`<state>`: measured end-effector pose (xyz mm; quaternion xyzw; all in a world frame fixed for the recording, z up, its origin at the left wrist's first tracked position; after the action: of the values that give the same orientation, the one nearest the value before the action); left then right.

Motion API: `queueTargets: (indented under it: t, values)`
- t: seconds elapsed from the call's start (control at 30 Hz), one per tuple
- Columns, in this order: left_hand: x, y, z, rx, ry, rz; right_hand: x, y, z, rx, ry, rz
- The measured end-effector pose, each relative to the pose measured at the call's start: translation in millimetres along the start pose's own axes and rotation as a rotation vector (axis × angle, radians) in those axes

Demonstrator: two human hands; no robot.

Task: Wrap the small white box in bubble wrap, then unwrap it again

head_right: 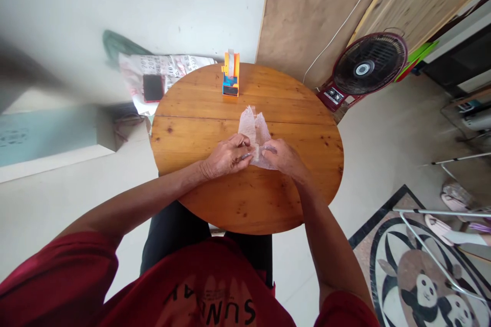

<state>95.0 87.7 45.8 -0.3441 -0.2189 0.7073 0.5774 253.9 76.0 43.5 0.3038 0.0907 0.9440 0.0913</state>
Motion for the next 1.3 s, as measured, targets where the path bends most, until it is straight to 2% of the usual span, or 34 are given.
queueTargets:
  t: [0.07,0.13,0.27,0.43,0.67,0.77,0.9,1.0,1.2,1.3]
  values:
    - [0.4,-0.4,-0.1,0.009,-0.011,0.007,-3.2,1.6,-4.2,0.083,-0.027,-0.044]
    - [0.7,-1.1,0.0,0.029,-0.02,0.021,-5.6,4.8,-5.6,0.097,-0.09,-0.06]
    - [0.9,-2.7,-1.5,0.121,-0.018,0.052,-15.1,7.9,-2.1,-0.083,-0.165,-0.095]
    - [0.4,-5.4,-2.5,0.243,-0.045,0.082,-19.5,9.1,-3.7,-0.281,-0.09,-0.139]
    - [-0.6,-11.2,-4.1,0.374,-0.091,0.087,-24.7,11.4,-8.0,-0.375,-0.165,-0.181]
    - [-0.7,-13.1,-4.1,0.388,-0.104,0.074,-30.0,13.3,-7.8,-0.42,-0.296,-0.203]
    - [-1.4,-15.1,-3.9,0.386,-0.103,0.049,-36.3,10.6,-17.3,-0.345,-0.608,-0.277]
    - [-3.5,-17.5,-4.6,0.419,-0.09,0.022,-35.8,7.8,-22.2,-0.304,-0.75,-0.333]
    - [-4.1,-21.6,-6.7,0.527,-0.109,0.041,-24.7,5.6,-23.1,-0.287,-0.85,-0.309]
    - [-4.2,-22.3,-6.7,0.524,-0.109,0.048,-17.9,7.6,-22.0,-0.302,-0.843,-0.274]
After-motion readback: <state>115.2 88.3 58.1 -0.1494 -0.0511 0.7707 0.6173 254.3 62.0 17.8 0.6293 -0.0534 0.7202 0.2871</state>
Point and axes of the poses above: each hand's wrist, its own y-axis away from the middle knuckle, its own z-axis out of the back of the hand, x = y × z, the point moved 8 cm from there along -y, towards the middle knuckle, and after that the axes turned 10 degrees about -z, right-handed, at the moved point
